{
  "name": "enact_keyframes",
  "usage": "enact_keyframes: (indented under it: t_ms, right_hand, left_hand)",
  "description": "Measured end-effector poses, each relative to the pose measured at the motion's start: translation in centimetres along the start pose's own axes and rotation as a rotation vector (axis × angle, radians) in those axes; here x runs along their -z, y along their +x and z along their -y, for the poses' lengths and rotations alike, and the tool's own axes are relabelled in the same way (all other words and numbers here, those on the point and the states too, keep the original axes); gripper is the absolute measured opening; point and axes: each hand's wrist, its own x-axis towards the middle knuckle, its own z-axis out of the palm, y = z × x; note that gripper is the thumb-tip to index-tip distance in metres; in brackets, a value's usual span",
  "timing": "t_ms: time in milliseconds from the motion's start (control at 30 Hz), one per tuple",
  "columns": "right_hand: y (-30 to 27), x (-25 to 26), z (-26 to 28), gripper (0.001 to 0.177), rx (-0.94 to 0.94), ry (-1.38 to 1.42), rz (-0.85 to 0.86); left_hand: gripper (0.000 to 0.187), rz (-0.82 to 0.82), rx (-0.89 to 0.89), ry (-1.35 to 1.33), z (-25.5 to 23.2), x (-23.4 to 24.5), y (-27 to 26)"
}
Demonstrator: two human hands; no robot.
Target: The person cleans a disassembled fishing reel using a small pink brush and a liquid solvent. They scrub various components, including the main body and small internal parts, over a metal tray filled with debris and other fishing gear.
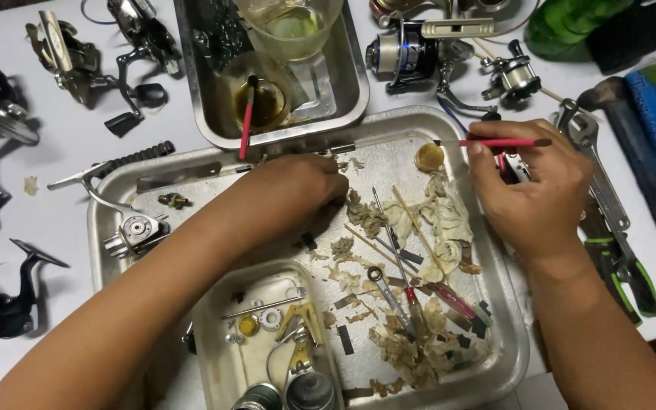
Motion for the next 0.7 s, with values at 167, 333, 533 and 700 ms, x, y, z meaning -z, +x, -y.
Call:
enact_keyframes:
  t_ms: [167, 333, 533, 700]
  right_hand:
    - [-0.2, -0.1, -0.3, 0.01, -0.038, -0.027, 0.033]
    - [0.2, -0.3, -0.4, 0.012, -0.037, -0.095, 0.117]
    - [0.2, -0.6, -0.5, 0.012, 0.009, -0.143, 0.095]
    - [-0.1, -0.8, -0.7, 0.008, 0.015, -0.184, 0.068]
  left_hand:
    - [0.006, -0.049, 0.022, -0.081, -0.3, 0.7, -0.7]
    - [0.016, -0.089, 0.143, -0.334, -0.9, 2.8, -2.0]
    - [0.027, -0.276, 0.153, -0.781, -0.9, 2.8, -3.0]
    - [0.023, -0.292, 0.267, -0.992, -1.5, 2.9, -3.5]
